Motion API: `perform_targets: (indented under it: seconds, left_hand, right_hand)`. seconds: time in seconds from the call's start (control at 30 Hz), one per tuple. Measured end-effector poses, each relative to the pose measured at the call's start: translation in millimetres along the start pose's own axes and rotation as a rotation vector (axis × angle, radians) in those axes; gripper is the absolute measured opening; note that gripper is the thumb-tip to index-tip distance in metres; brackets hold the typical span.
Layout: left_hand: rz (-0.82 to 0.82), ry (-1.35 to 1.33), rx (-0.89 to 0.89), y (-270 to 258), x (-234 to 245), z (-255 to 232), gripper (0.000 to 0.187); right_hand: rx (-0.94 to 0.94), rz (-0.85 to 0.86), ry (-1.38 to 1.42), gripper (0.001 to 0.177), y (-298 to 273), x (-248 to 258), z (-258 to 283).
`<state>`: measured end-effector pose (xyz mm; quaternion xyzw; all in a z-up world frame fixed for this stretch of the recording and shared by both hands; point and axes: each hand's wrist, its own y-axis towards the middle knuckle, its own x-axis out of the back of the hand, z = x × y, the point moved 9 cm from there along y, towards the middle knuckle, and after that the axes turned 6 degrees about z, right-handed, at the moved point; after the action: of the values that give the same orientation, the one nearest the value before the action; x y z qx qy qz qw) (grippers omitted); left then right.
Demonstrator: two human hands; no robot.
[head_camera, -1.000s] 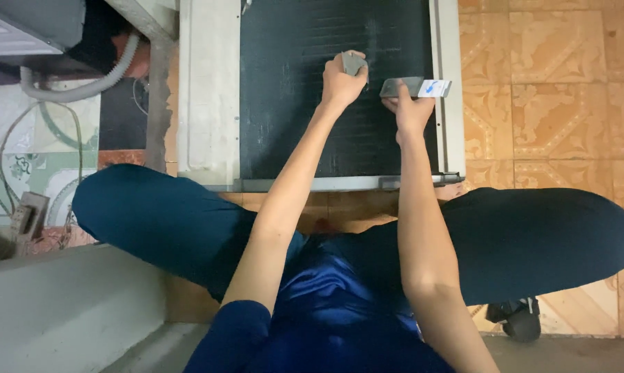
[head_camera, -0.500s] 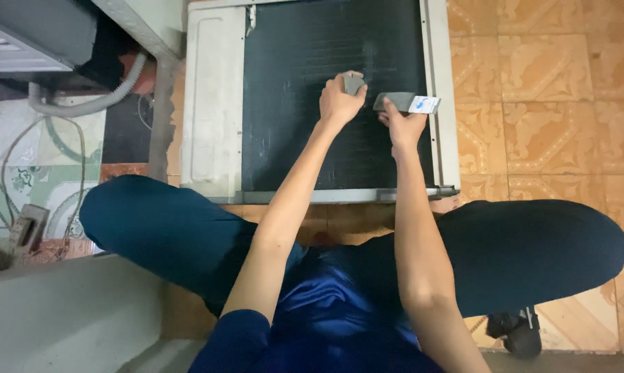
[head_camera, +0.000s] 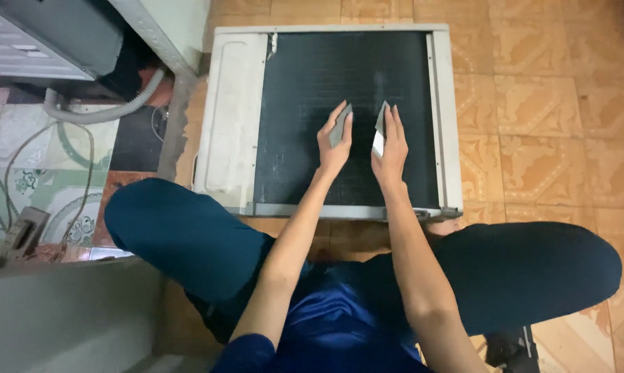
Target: Cleaning the fins of an air conditioner unit by sliding small cards or sandpaper between them to remove debris.
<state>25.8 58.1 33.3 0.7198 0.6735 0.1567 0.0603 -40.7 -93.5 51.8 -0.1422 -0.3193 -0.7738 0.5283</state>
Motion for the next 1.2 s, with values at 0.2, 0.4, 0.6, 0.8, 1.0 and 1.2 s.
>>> perform_targets:
  seconds: [0.2,0.4,0.6,0.8,1.0,1.2]
  left_hand:
    - [-0.092,-0.118,0.154,-3.8,8.8,24.1,0.035]
    - [-0.062,-0.028,0.183,-2.0,3.9,42.4,0.035]
    - [-0.073,-0.013,0.194,-7.0,3.5,43.9,0.033]
    - [-0.047,-0.141,0.228,6.7,-0.4,45.4,0.027]
    - [0.146,0.078,0.233,43.1,-35.9,84.4,0.024]
    - [0.315,0.148,0.39,48.6,-55.5,60.4,0.038]
  right_hand:
    - [0.031,0.031,-0.023,0.074,-4.0,-13.7,-2.0]
    - [-0.075,0.113,-0.248,0.073,-4.0,-29.6,-18.3]
    - [-0.039,0.144,-0.383,0.069,-4.1,-39.2,-18.6]
    - [0.052,-0.254,0.092,0.061,8.7,2.9,-65.4]
    - [-0.644,-0.465,0.824,0.071,-3.9,13.4,-158.8]
    - [-0.644,-0.267,0.475,0.013,-4.5,13.6,-116.6]
